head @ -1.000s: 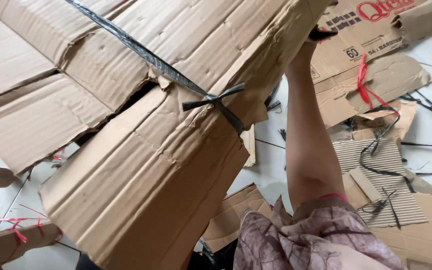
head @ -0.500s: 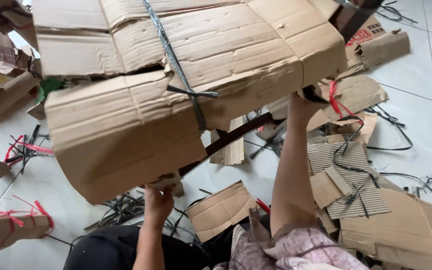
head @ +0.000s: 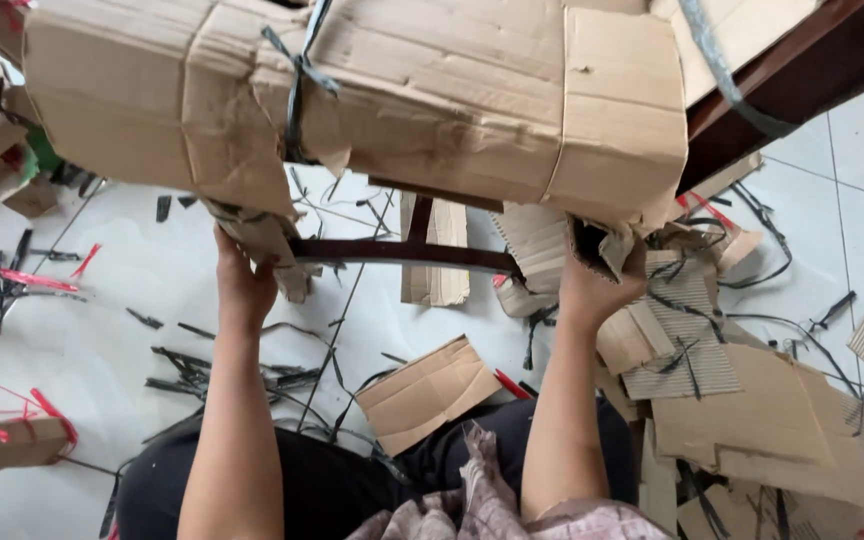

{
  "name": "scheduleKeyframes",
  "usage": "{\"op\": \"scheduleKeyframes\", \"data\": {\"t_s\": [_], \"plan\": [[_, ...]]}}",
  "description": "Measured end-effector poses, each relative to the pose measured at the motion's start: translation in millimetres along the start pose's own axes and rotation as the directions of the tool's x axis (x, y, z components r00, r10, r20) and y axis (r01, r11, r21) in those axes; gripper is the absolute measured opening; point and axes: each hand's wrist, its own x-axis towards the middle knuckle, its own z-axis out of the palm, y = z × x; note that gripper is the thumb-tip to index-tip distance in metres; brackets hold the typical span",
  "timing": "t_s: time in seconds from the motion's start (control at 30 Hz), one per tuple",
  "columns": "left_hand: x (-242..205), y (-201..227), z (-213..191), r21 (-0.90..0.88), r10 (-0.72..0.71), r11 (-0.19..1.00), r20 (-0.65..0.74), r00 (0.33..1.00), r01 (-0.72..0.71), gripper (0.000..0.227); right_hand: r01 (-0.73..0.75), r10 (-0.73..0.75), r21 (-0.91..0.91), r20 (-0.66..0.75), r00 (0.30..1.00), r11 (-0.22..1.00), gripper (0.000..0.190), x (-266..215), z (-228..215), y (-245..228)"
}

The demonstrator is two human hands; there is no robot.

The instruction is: Securing cardboard protection to chair legs using plastic ties and scissors

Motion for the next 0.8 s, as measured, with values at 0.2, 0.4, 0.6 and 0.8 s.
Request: {"op": "scheduleKeyframes", "data": {"t_s": [0.2,0.4,0.6,0.8], "plan": [[-48.8,-63.6,99.3,-0.087,-0.020,0.996,-0.558,0.830,-0.034,0.092,0.572,-0.489,-0.499,0.301,0.819,0.651,0.026,-22.8,-51.0,-16.8],[-101.2,-64.9,191.0,0.064,-0.415,0.903,0.386,0.824,0.425,0.057,0.461,-0.245,-0.393,0.486,0.839,0.796,0.013,-84.6,-105.9,-35.4],[-84.5,-68.4,222.0,0.328,-0.562,0.825,0.569,0.600,0.461,0.073,0.399,-0.184,-0.229,0.619,0.763,0.888,0.019,-68.2,-130.8,-94.9],[-102.4,-146.2,237.3,0.164,-0.442,0.896,0.432,0.786,0.413,0.056,-0.458,0.454,-0.073,0.341,0.823,0.886,0.019,-95.4,-125.1,5.3]]}}
